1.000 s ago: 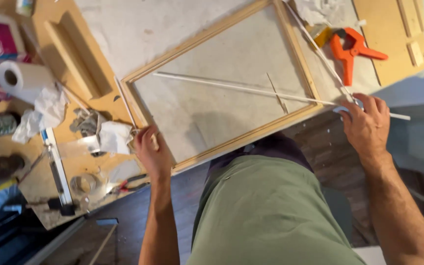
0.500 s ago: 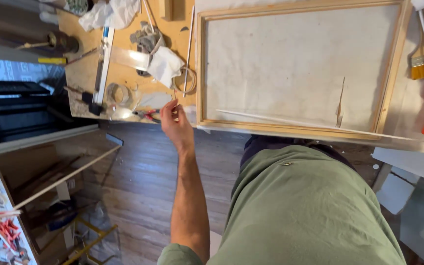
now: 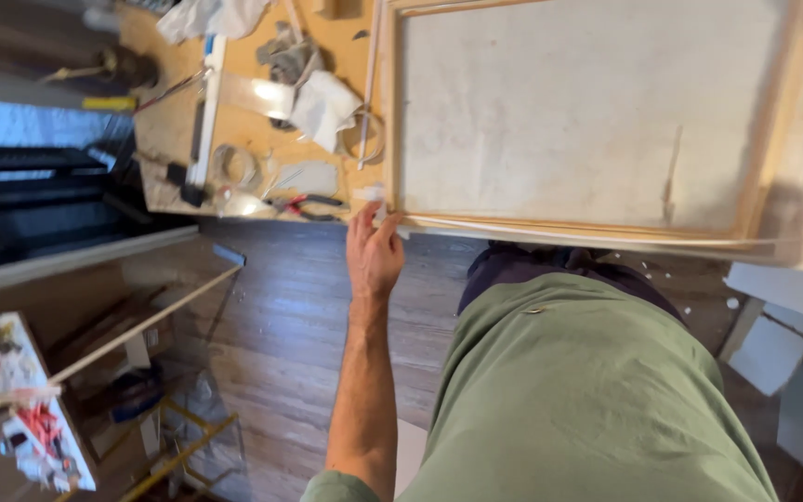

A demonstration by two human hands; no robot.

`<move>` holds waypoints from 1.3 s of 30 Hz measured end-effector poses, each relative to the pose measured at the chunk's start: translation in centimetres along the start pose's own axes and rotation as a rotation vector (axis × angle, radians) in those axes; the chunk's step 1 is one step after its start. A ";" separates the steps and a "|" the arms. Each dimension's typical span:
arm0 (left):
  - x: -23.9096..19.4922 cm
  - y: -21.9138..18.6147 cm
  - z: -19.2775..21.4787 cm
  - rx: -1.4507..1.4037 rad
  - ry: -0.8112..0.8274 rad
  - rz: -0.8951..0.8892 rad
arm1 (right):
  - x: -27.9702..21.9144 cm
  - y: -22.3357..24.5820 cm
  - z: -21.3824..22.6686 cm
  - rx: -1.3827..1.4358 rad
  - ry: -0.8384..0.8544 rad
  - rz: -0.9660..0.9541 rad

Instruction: Cleaning a wooden frame and cutting thin trim strips to fit the interior edges using a utility knife and pliers

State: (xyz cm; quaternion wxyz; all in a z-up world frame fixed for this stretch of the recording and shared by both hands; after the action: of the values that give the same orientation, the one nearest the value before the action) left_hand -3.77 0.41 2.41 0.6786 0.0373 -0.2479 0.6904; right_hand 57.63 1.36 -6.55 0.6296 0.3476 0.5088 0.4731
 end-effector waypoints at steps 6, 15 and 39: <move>-2.4 2.8 -2.9 -0.065 0.076 -0.001 | -1.0 11.3 -1.9 -1.262 -0.332 0.781; 2.9 -3.9 -2.2 0.075 0.119 -0.149 | -9.6 10.0 -0.7 -0.707 -0.747 0.366; -31.3 -50.8 -40.4 0.281 1.647 -1.532 | -42.6 -26.9 -10.4 -0.758 -1.252 -1.149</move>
State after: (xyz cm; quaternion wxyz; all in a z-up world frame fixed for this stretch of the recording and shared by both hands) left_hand 58.68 -14.66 -30.25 0.8691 -0.2104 0.4420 -0.0703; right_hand 52.59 -47.87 -20.47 0.9985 0.0054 -0.0182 -0.0506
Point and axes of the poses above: each hand's wrist, its own x-axis towards the middle knuckle, its own z-axis out of the back of the hand, y = z × x, the point moved 9 cm from there along x, towards the middle knuckle, and after that the axes turned 8 degrees about -y, right-handed, at the moved point
